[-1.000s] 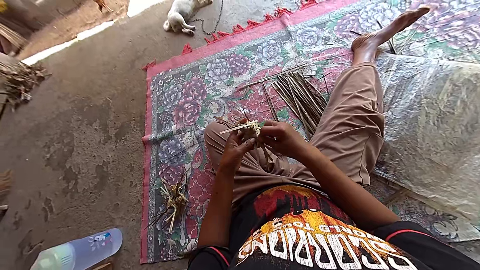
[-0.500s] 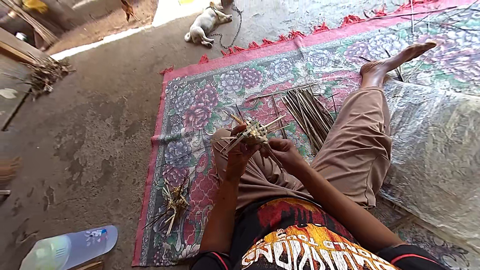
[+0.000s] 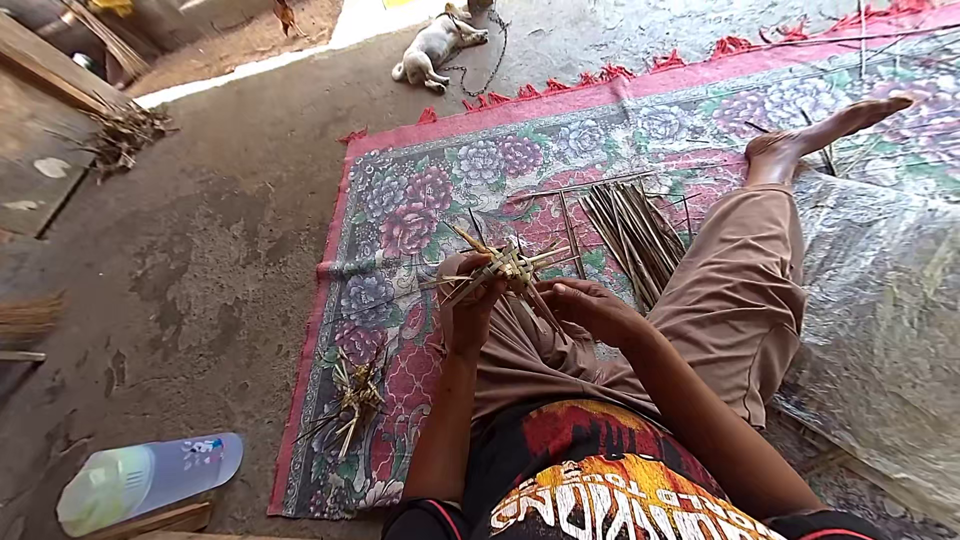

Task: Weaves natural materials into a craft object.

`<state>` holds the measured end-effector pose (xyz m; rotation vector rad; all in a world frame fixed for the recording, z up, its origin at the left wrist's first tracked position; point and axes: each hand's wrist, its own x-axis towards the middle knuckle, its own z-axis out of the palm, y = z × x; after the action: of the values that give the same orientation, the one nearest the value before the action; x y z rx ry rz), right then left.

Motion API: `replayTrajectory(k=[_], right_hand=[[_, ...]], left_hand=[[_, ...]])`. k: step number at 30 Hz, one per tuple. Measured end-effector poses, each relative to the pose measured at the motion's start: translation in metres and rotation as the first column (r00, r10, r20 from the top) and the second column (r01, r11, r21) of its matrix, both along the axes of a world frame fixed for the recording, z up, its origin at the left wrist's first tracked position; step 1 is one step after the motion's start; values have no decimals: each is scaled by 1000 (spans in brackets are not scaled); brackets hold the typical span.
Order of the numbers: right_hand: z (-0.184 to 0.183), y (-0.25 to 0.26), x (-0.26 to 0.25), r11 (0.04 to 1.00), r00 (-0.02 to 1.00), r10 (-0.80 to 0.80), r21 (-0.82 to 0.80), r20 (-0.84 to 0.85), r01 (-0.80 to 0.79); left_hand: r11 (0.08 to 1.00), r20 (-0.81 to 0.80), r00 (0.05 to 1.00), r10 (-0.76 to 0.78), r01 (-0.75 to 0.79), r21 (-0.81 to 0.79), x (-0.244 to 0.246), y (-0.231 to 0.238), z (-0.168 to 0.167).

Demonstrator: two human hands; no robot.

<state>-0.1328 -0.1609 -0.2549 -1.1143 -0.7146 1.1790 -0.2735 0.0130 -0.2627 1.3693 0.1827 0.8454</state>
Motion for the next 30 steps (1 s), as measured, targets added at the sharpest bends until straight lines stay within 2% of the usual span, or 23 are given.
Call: replayTrajectory(k=[2, 4, 6, 8, 11, 12, 15, 17, 20, 23, 25, 27, 30], right_hand=[[8, 2, -5, 1000, 1000, -10, 17, -2, 10], [12, 5, -14, 993, 993, -105, 58, 50, 102], [9, 4, -13, 976, 976, -199, 108, 86, 189], [9, 0, -4, 969, 961, -219, 150, 170, 194], [15, -7, 5, 984, 959, -95, 169, 268, 51], [16, -8, 6, 986, 961, -22, 166, 274, -25], [15, -7, 3, 979, 956, 156, 91, 249, -184], [12, -8, 4, 977, 955, 186, 59, 230, -205], [11, -9, 7, 974, 950, 197, 59, 243, -217], [11, -10, 10, 976, 942, 195, 46, 272, -215], [13, -10, 10, 984, 922, 145, 42, 359, -171], [22, -13, 5, 1000, 831, -5, 27, 557, -11], [36, -15, 0, 956, 504, -261, 148, 823, 253]], left_hand=[[992, -62, 997, -52, 59, 116, 0, -6, 2], [970, -119, 983, -142, 162, 181, -2, -12, 5], [977, -83, 975, -209, 212, 36, -5, -13, 1], [972, -40, 974, -223, 219, -91, -6, -2, -4], [945, -119, 944, -308, 289, -154, -9, 5, -1], [915, -123, 914, -386, 362, -178, -10, 2, 4], [796, -20, 816, -578, 559, -232, -8, -11, 7], [769, 57, 810, -584, 574, -280, -6, -20, 4], [773, 73, 838, -540, 529, -351, -6, -27, -2], [757, 68, 802, -593, 584, -294, -7, -20, -2], [791, 30, 823, -567, 554, -259, -8, -21, 4], [867, -41, 890, -454, 430, -253, -6, -26, 11], [884, -128, 903, -410, 358, -301, -3, -29, 20]])
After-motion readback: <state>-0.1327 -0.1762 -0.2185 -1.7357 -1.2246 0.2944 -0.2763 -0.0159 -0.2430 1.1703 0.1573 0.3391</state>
